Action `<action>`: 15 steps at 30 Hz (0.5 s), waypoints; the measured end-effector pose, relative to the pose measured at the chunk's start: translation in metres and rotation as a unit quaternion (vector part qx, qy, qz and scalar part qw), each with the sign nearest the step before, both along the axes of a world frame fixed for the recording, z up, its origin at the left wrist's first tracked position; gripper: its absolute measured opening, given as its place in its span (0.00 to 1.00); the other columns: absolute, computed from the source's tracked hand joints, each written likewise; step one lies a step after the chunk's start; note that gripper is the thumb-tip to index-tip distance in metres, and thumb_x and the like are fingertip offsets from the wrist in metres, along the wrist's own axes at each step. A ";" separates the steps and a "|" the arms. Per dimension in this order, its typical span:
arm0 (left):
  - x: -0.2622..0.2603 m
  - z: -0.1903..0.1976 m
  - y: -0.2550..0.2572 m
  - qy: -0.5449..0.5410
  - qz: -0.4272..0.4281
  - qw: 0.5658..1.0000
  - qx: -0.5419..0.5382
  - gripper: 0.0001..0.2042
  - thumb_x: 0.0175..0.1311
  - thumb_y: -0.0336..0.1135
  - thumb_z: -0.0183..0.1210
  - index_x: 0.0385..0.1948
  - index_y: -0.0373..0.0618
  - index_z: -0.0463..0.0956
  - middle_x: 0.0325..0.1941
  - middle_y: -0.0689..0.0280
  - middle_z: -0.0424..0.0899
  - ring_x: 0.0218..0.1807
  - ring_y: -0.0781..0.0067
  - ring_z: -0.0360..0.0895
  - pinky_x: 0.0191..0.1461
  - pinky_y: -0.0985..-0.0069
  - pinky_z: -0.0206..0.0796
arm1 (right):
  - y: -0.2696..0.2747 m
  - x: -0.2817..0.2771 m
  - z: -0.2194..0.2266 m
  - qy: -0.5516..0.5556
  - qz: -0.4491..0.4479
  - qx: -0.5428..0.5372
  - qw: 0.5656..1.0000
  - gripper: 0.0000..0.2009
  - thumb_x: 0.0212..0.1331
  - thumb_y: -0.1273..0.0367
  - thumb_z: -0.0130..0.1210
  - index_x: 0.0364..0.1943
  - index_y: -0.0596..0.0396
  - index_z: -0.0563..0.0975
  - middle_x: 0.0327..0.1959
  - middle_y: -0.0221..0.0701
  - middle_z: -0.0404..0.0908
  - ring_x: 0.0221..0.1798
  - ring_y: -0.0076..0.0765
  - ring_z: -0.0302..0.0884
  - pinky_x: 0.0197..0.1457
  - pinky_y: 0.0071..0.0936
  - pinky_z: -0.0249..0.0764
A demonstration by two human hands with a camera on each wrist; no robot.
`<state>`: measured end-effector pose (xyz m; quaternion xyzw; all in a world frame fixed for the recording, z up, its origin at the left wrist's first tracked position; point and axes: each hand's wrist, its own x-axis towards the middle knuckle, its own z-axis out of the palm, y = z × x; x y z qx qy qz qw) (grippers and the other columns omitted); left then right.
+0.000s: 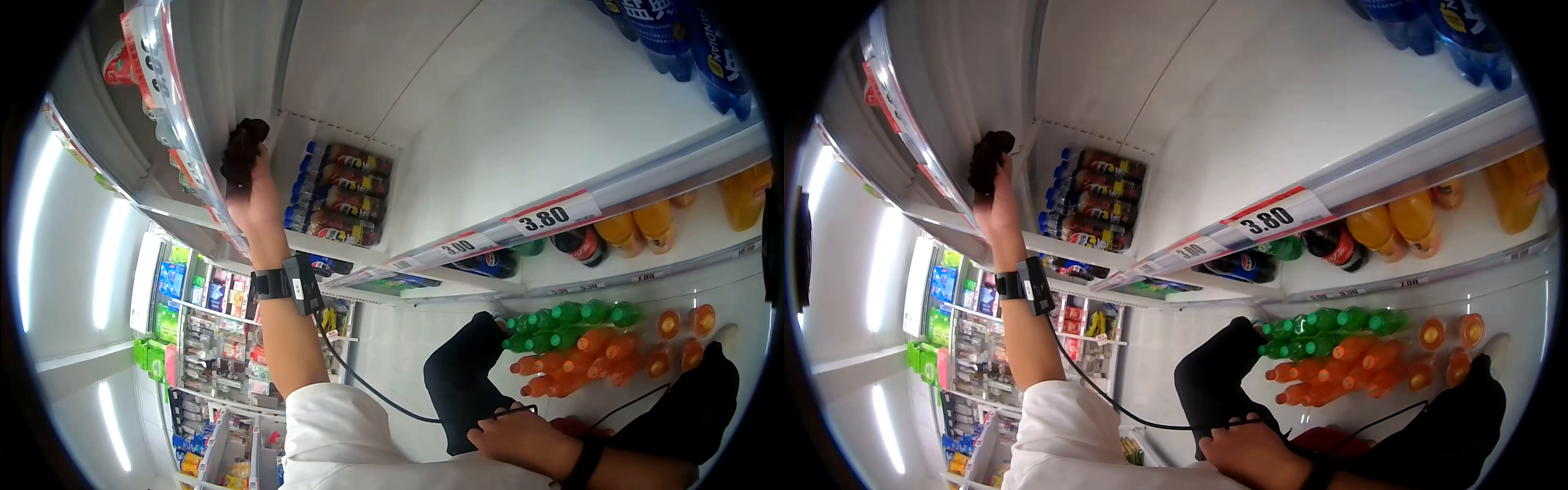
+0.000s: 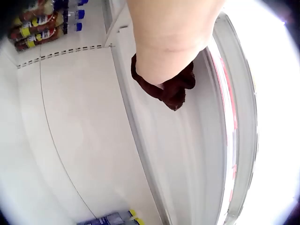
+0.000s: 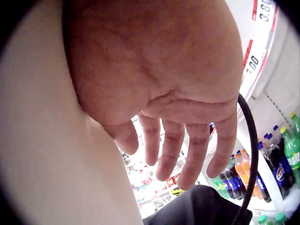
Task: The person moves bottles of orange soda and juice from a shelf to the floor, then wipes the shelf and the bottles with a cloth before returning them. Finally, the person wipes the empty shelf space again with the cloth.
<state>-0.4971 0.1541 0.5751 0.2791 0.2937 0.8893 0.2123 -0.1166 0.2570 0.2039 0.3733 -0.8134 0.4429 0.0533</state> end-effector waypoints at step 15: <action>0.005 -0.036 0.118 0.086 -0.178 0.979 0.051 0.13 0.74 0.34 0.46 0.52 0.37 0.74 0.50 0.59 0.80 0.51 0.67 0.78 0.57 0.72 0.72 | -0.031 0.010 -0.057 -0.022 0.014 -0.090 0.996 0.11 0.61 0.59 0.48 0.39 0.50 0.74 0.43 0.28 0.74 0.50 0.34 0.76 0.50 0.41 0.71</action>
